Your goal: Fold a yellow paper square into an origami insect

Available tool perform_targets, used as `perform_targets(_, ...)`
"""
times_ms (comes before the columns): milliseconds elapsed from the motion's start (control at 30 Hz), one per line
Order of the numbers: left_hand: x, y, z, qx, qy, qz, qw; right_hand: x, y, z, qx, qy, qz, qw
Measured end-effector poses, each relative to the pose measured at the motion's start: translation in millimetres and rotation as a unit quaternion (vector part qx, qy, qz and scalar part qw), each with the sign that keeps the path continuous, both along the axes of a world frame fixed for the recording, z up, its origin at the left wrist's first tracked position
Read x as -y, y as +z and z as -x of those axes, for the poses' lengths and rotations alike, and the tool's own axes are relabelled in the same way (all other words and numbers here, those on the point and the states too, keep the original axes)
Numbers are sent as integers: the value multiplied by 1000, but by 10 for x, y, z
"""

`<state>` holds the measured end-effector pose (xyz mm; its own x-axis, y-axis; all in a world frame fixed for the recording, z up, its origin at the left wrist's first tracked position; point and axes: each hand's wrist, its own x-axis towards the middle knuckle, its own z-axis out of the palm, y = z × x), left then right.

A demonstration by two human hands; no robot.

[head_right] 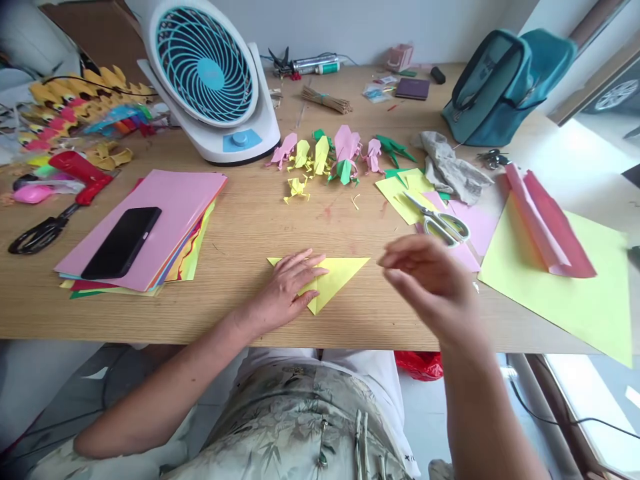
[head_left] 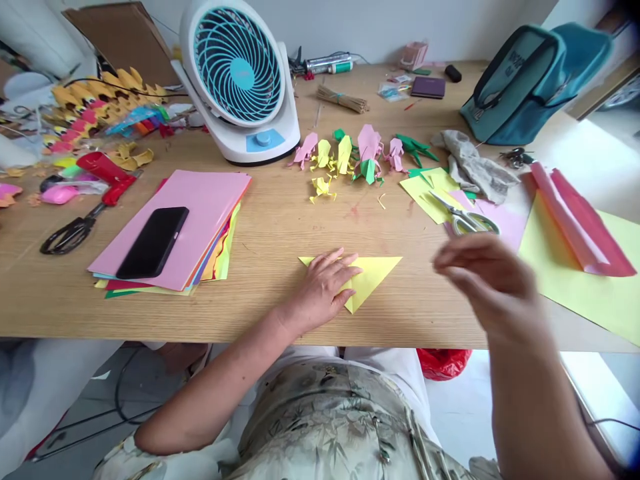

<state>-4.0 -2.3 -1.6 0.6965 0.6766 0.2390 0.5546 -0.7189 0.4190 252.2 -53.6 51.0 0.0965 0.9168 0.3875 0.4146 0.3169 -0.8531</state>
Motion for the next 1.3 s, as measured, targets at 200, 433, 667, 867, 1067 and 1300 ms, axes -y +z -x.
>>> perform_targets(200, -1, 9, -24, -3, 3, -10, 1000, -311, -362, -2, 203, -26, 62, 977)
perform_targets(433, -3, -1, -6, -17, -3, -11, 1000, -436, -412, 44, 345, -57, 118, 929)
perform_targets(667, 31, 24, -16, -59, -18, -48, 997, -500, -412, 60, 94, 32, 211, 972)
perform_targets(867, -8, 146, -14, -104, -58, -97, 988, -423, -459, 171, -53, 44, 237, 969)
perform_targets(1067, -238, 168, -3, -99, -137, -153, 974, -339, -509, 243, 46, -40, 203, 977)
perform_targets(1300, -291, 68, -35, -60, -132, -179, 973, -353, -505, 233, 63, -92, 166, 980)
